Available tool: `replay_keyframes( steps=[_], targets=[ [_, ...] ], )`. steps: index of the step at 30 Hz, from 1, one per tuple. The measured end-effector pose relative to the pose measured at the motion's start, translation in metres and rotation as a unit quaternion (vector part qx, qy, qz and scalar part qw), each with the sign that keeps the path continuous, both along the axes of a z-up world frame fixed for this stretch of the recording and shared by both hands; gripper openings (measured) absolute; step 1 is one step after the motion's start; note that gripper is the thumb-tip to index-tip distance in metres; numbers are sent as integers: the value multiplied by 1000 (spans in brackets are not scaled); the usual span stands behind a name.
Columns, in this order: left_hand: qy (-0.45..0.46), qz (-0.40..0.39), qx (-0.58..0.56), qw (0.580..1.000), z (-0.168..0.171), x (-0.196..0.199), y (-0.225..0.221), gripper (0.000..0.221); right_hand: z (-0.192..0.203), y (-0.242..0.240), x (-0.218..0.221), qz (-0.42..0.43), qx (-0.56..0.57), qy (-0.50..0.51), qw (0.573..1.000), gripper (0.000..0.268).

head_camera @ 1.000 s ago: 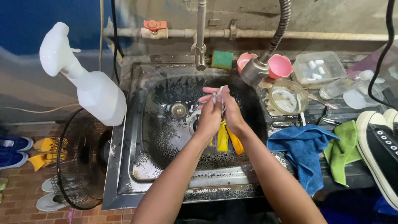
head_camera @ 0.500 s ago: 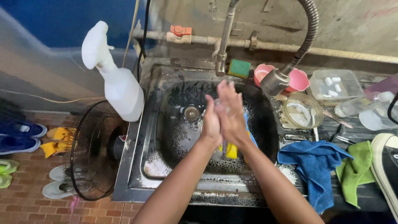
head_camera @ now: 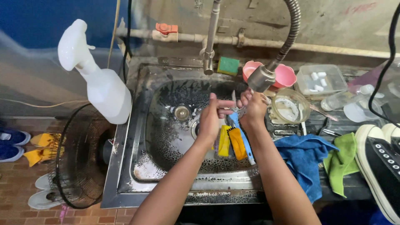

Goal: Washing hands with soap and water in a sink

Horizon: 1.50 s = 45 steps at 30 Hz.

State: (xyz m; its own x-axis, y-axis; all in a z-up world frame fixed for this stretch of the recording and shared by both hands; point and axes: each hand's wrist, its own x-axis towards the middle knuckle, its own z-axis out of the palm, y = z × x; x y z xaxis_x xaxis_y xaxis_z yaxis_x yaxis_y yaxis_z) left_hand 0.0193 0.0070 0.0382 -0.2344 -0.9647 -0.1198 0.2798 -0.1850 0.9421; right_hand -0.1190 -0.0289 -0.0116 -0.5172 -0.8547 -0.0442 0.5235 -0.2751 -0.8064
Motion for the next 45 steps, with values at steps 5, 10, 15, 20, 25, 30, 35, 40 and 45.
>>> replay_keyframes(
  steps=[5, 10, 15, 20, 25, 30, 35, 40, 45],
  targets=[
    [21, 10, 111, 994, -15, -7, -2, 52, 34, 13, 10, 137, 26, -134, 981, 38],
    [246, -50, 239, 938, -8, -12, 9, 50, 49, 24, 51, 152, 56, -86, 983, 36],
    [304, 32, 108, 946, -27, 1, -19, 49, 83, 59, 105, 239, 33, 318, 917, 35],
    [357, 18, 46, 933, -42, 4, -28, 46, 97, 63, 114, 194, 29, 463, 864, 58],
    [264, -11, 36, 964, -19, -2, -17, 49, 73, 56, 95, 126, 6, 407, 905, 56],
    [107, -39, 16, 993, -2, 8, 9, 67, 80, 44, 79, -47, 35, 491, 869, 26],
    [-9, 27, -3, 1000, 8, 14, -6, 61, 46, 17, 36, -7, 58, 129, 990, 28],
    [-71, 157, -85, 981, 10, 11, -32, 32, 46, 22, 36, 121, 30, -27, 992, 44],
    [-152, 208, -121, 958, 29, 1, -72, 65, 49, 26, 39, 97, 51, -13, 994, 44]
  ],
)
